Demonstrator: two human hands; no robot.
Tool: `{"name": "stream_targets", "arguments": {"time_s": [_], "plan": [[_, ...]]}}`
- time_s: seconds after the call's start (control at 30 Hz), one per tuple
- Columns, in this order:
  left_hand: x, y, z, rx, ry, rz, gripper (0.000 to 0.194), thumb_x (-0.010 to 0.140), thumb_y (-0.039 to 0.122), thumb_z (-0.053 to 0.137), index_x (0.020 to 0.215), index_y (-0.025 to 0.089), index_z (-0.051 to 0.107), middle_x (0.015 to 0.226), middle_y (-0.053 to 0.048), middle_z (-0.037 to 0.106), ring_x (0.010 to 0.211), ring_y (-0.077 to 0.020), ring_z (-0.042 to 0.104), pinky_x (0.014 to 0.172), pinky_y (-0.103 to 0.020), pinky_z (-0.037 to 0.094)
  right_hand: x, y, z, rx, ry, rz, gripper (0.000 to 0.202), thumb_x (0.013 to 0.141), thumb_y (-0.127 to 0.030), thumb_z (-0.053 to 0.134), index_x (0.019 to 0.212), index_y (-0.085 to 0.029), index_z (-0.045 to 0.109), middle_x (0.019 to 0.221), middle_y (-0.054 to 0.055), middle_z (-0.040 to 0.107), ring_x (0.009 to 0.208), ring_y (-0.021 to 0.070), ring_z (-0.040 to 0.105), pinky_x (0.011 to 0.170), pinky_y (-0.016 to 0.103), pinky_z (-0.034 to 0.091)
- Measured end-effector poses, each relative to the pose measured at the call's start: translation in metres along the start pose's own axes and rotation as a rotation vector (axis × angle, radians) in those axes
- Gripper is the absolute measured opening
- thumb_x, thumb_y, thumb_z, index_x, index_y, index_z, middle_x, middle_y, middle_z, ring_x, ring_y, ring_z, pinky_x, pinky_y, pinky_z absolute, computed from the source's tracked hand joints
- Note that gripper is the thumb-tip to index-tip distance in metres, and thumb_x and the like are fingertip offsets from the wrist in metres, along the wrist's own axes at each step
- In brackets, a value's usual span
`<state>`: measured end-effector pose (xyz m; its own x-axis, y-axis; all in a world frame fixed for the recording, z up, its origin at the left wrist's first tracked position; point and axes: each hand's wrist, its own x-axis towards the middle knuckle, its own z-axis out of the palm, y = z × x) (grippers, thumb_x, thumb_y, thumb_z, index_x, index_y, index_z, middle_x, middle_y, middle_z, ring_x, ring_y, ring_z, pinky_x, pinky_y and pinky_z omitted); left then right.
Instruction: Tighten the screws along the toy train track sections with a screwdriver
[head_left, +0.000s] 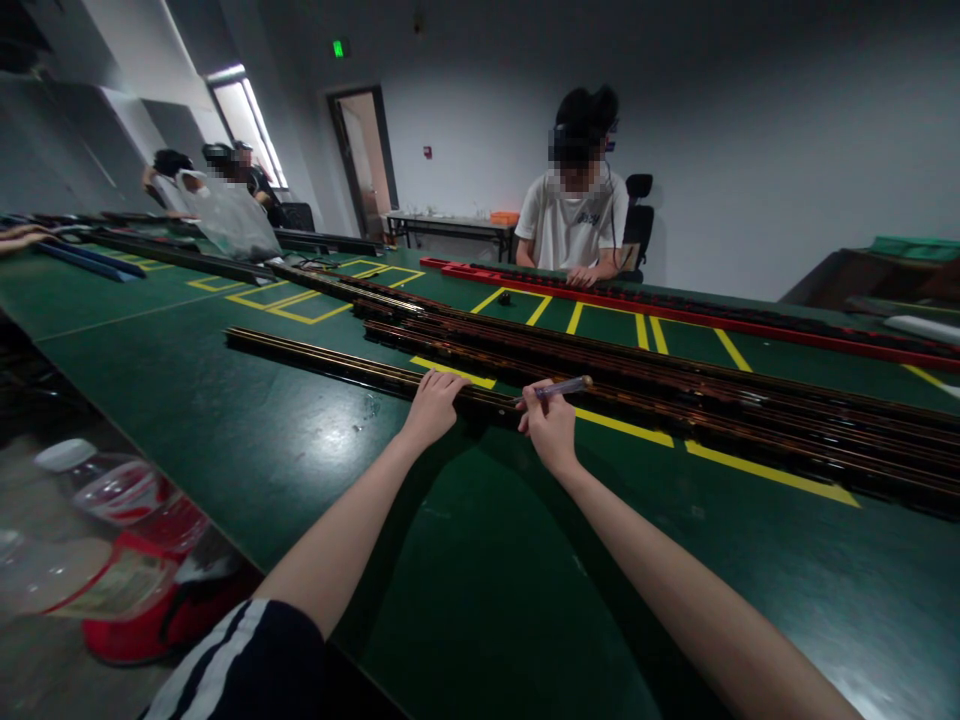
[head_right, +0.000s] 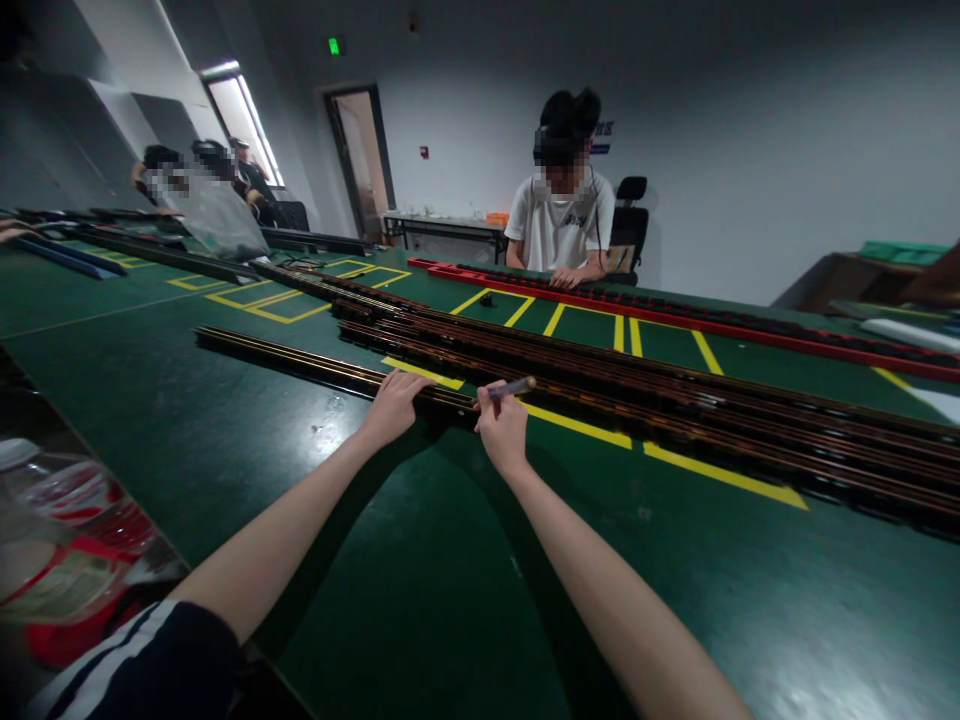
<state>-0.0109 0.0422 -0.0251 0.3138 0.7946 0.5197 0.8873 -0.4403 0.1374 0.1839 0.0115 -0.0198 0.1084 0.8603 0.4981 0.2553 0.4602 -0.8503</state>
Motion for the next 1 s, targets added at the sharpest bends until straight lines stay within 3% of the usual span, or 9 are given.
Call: {"name": "stream_targets", "arguments": {"time_s": [0.3,0.77,1.0], "plan": [[0.0002,-0.0062,0.0004,-0.056,-0.008,-0.024,0.054,0.071,-0.003,0.034,0.111,0.021,0.061,0.110,-0.005,0.066,0.113,-0.0200,0.055,0.112,-0.044,0.029,0.0005,0.0017,0.0003,-0.013,-0.022,-0.004,0.034,0.088,-0.053,0.046,0.076,-0.021,0.049,0.063,0.001,0.064,0.038,0.0121,0.055,0.038,0.023,0.042],[-0.0016,-0.0031,-0.0017,-0.018,-0.037,-0.023,0.035,0.081,0.025,0.049,0.114,0.021,0.059,0.114,-0.007,0.063,0.114,-0.0241,0.053,0.113,-0.045,0.026,-0.0006,-0.0020,-0.0008,0.064,0.085,0.054,0.037,0.085,-0.056,0.048,0.075,-0.020,0.047,0.059,-0.001,0.058,0.036,0.0107,0.051,0.034,0.021,0.038],[-0.0021,-0.0054,0.0003,0.000,-0.016,-0.002,0.032,0.084,0.027,0.048,0.113,0.020,0.059,0.112,-0.007,0.063,0.112,-0.0235,0.054,0.112,-0.045,0.027,-0.0015,-0.0028,-0.0010,0.077,0.114,0.045,0.035,0.085,-0.054,0.048,0.075,-0.020,0.047,0.058,-0.001,0.056,0.037,0.0117,0.052,0.035,0.022,0.038]]}}
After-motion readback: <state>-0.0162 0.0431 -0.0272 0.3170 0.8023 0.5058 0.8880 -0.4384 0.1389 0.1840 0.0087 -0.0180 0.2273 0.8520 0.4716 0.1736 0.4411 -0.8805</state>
